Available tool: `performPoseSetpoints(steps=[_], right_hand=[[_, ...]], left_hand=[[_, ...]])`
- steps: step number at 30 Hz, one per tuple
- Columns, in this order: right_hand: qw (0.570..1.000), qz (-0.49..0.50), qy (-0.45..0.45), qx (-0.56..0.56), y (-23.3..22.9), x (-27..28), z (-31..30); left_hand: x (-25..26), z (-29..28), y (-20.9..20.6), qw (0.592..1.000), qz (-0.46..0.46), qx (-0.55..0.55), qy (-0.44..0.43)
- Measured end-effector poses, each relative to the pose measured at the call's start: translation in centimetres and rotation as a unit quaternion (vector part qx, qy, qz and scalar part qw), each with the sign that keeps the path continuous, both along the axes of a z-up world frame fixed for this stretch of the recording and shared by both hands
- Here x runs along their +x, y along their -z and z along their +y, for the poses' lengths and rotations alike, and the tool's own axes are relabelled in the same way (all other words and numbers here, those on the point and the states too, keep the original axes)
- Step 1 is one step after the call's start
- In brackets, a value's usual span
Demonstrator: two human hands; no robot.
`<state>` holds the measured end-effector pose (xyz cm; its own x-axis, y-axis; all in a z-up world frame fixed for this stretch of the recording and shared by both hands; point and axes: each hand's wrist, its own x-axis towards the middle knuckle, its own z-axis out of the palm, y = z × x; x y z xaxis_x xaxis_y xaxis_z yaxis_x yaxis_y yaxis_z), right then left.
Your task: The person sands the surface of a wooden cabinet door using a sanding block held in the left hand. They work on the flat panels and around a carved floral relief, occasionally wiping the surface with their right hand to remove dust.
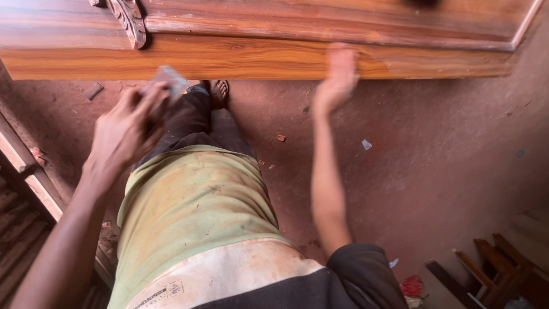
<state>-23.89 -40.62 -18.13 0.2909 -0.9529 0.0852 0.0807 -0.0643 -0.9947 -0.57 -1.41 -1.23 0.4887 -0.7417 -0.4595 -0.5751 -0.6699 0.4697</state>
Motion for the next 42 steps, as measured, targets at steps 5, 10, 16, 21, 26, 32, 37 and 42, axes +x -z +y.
performPoseSetpoints(steps=[5, 10, 16, 21, 26, 32, 37, 42], right_hand=[[0.78, 0.545, 0.053, -0.303, 2.5, -6.3, -6.9], [0.785, 0.532, 0.066, -0.31, 2.1, -5.7, -6.2], [0.785, 0.546, 0.081, -0.28, 2.8, -6.0, -6.3], [0.794, 0.532, 0.07, -0.284, 1.2, -4.3, -5.1], [0.835, 0.499, -0.089, -0.215, -0.3, 2.3, 9.6], [0.702, 0.392, -0.418, -0.423, 3.4, 10.6, 19.9], [0.765, 0.472, -0.233, -0.371, 1.6, 3.1, 7.5], [0.794, 0.503, -0.029, -0.34, 0.1, -7.4, -8.5]], left_hand=[[2.4, -9.4, 6.3, 0.958, -0.126, 0.024, 0.258], [2.1, -17.2, 10.0, 0.909, -0.187, -0.009, 0.372], [1.1, -19.2, 8.7, 0.908, -0.159, -0.018, 0.386], [1.7, -18.8, 7.1, 0.913, -0.189, -0.067, 0.355], [4.0, -10.5, 1.5, 0.993, 0.001, 0.007, 0.117], [3.0, -7.1, 1.8, 0.996, -0.038, -0.087, -0.001], [1.1, -8.8, 1.9, 0.995, 0.001, -0.103, 0.02], [-0.4, -14.5, 1.4, 0.994, 0.024, 0.038, 0.098]])
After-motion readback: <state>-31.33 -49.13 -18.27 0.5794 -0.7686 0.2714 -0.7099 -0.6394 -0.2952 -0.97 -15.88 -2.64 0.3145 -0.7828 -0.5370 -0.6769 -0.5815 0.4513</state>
